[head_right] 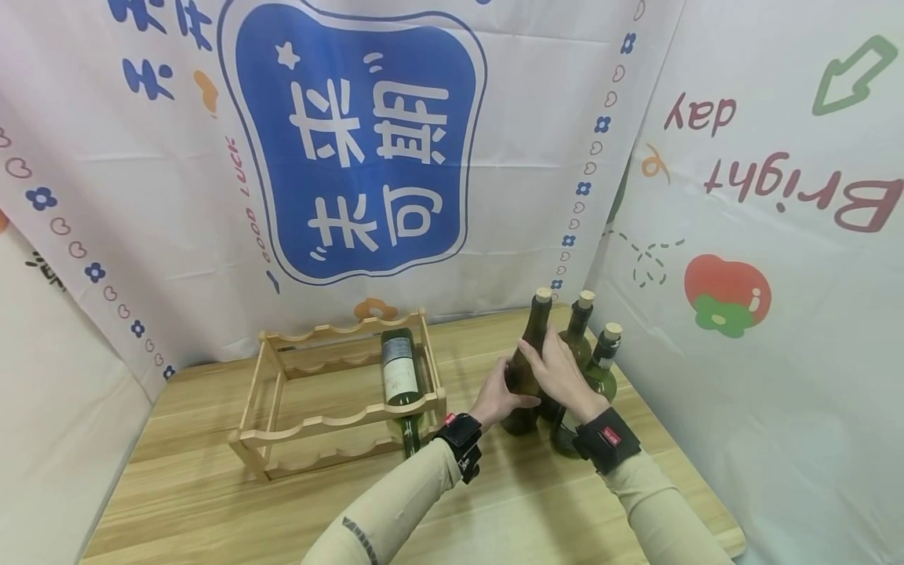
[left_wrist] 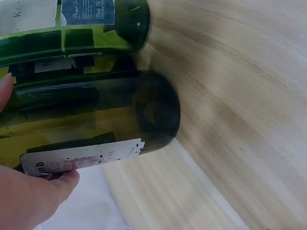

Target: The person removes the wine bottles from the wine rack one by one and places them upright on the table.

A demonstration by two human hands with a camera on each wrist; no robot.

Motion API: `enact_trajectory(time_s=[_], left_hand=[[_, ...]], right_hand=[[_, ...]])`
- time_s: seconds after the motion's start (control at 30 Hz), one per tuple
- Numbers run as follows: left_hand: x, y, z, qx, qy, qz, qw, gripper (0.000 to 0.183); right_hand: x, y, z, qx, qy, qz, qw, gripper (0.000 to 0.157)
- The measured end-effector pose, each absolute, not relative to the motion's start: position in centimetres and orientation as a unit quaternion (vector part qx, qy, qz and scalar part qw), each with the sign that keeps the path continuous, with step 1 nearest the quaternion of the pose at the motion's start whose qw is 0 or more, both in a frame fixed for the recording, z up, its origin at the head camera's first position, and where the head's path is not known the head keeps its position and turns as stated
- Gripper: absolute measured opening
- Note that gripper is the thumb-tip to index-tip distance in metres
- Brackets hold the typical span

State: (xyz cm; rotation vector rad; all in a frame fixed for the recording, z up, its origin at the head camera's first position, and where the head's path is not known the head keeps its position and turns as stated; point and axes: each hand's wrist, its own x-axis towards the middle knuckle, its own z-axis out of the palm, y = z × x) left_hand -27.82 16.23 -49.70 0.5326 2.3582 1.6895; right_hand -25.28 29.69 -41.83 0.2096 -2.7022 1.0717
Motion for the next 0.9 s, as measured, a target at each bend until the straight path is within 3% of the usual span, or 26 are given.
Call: enact_trajectory(time_s=[0.5,0.67,0.83,0.9], left_hand=[[-28.5,16.3,-50.7,0.186,0.791,0.571,0.117,0.074],[-28.4,16.3,-51.0,0.199,0.790,0.568,0.118,0.075],[-27.7,15.8,-51.0,0.201,0.795,0.560,0.118,0.093],[-27.3,15.5,-51.1,0.201,0.804,0.549,0.110,0.103]], right_hand=[[-25.3,29.5,-41.5,0.061,-0.923,0.362,0.114,0.067],[-24.8,29.4,-41.3,0.032,-0.937,0.333,0.103,0.075],[-23.0,28.6,-40.4,0.009,-0.949,0.291,0.119,0.074],[-21.9,28.1,-40.2,0.000,-0.954,0.258,0.151,0.070]])
